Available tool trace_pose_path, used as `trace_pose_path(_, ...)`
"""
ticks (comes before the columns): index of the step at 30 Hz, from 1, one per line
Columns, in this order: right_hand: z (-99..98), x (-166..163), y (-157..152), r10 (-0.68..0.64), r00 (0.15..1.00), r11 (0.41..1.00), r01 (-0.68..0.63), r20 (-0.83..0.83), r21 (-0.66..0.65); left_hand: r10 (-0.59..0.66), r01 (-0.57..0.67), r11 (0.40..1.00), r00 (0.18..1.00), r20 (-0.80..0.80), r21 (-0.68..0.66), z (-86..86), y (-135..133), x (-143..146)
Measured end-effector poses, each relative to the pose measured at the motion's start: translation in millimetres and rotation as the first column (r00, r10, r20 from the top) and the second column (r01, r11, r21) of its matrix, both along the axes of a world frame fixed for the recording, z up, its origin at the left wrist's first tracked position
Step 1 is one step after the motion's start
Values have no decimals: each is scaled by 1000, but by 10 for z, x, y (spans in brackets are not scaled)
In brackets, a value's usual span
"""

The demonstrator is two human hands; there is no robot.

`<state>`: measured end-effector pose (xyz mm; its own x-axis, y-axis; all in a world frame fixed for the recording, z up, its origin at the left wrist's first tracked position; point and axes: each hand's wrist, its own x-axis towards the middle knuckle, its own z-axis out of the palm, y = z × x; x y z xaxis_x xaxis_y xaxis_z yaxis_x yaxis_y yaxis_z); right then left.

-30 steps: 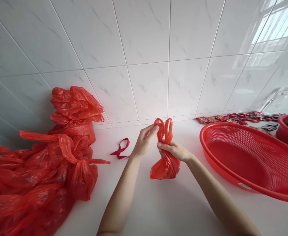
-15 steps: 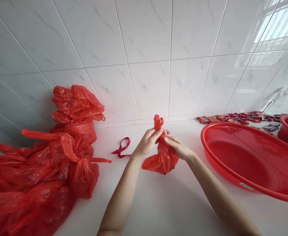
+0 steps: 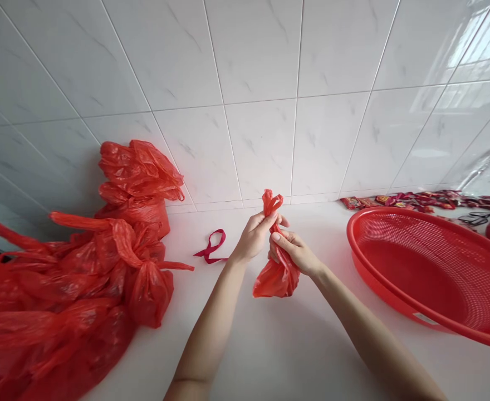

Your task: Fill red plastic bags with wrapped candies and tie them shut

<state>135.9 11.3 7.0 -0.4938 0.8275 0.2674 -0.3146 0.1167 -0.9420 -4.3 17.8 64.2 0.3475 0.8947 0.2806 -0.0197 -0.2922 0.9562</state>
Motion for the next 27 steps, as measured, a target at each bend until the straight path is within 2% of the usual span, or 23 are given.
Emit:
trace_pose_path(5,118,104,-24,39,977,995,-58,210,84,28,-31,999,988,149,15,31,8,-58)
trace_pose_path(9,131,117,-17,4,957,994,-34,290,100,17,-18,1000,977,212,1,81,-16,-92)
trace_pose_path(17,28,27,-25,-4,949,993,-33,314,113,20,-16,1000,969,246,-16,96,-35,-103)
trace_pose_path(20,38,4,-57,-48,947,988,-2,317,155,-2,4,1000,968,251,-9,100,-66,-100)
trace_pose_path(22,78,19,-83,-25,950,980,-38,312,194,-4,7,1000,963,268,-11,119,-115,-127)
trace_pose_path(24,139,69,-102,0,949,967,-80,316,242,21,-19,1000,953,303,-11,173,-190,-198)
trace_pose_path(27,230,187,-112,-115,941,943,2,319,333,139,-168,984,928,347,56,361,-324,-410)
